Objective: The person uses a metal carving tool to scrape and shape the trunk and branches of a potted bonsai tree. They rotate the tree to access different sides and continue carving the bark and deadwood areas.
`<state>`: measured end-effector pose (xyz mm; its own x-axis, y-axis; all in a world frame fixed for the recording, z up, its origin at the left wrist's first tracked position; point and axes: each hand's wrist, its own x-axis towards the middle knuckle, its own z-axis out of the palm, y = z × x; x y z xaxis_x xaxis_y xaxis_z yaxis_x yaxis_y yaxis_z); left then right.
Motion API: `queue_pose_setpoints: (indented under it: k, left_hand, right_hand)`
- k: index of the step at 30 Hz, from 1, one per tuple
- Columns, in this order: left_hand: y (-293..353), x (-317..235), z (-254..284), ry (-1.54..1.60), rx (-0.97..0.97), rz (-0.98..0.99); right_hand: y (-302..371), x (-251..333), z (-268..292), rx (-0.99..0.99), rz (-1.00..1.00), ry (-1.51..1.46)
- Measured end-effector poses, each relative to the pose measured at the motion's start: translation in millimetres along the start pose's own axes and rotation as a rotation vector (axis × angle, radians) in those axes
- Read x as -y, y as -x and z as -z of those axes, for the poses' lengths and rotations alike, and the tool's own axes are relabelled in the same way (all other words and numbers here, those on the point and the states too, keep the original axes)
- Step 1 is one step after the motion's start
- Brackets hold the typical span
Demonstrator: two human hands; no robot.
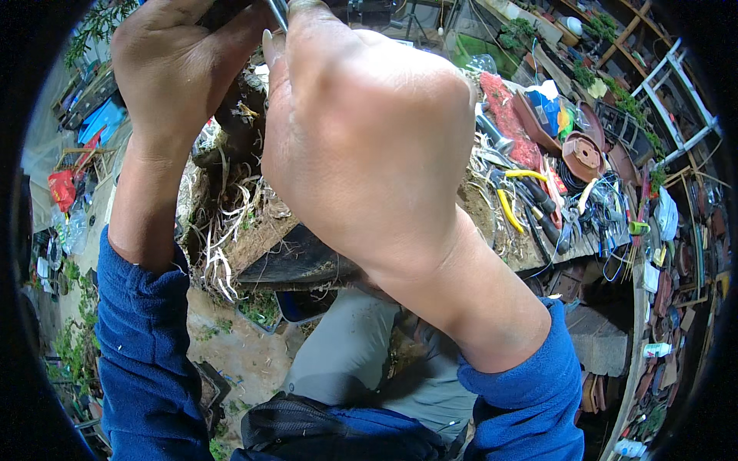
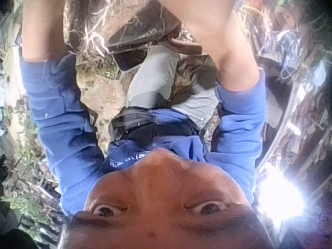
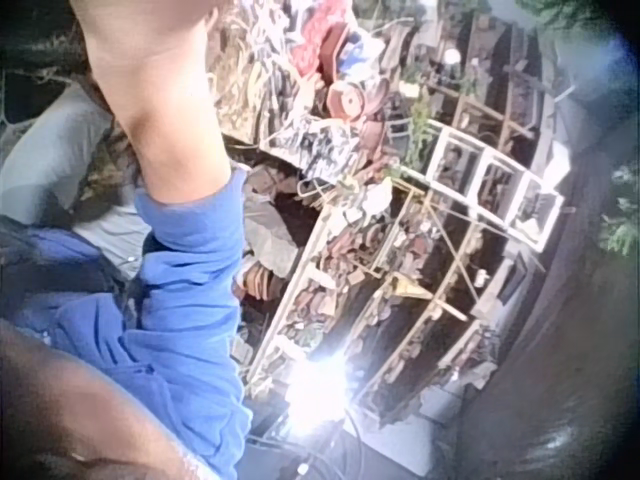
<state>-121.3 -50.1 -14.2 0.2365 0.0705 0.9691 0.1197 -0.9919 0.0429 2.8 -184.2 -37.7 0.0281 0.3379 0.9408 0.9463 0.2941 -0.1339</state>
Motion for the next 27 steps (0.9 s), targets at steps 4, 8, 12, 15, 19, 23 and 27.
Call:
queue_pose_setpoints:
  k: [4,8,12,15,19,23,27]
  left_hand:
    - [0.9,4.9,-3.2,0.159,-0.028,-0.016]
    - [-0.5,6.8,-14.4,0.262,-0.091,-0.118]
    - [-6.7,0.7,-19.7,0.442,-0.139,-0.111]
    - [-9.2,-2.4,-8.9,0.182,-0.051,-0.216]
    - [-3.4,4.1,3.7,-0.421,0.016,-0.437]
    - [5.4,15.3,-1.8,-0.106,0.022,-0.119]
    - [15.2,15.7,-4.7,-2.119,-0.102,-0.352]
  right_hand:
    - [1.1,0.7,-7.6,-0.084,0.005,-0.006]
    - [0.7,0.0,-11.5,-0.113,0.033,0.03]
    - [-3.3,-0.3,-8.3,-0.015,0.118,0.164]
    - [-5.6,1.6,-5.6,-0.034,0.149,0.14]
    - [-3.5,2.6,-6.5,-0.015,0.177,0.177]
    - [-0.3,-0.6,-11.1,-0.081,0.143,0.124]
    - [-0.2,2.5,-12.2,-0.077,0.152,0.195]
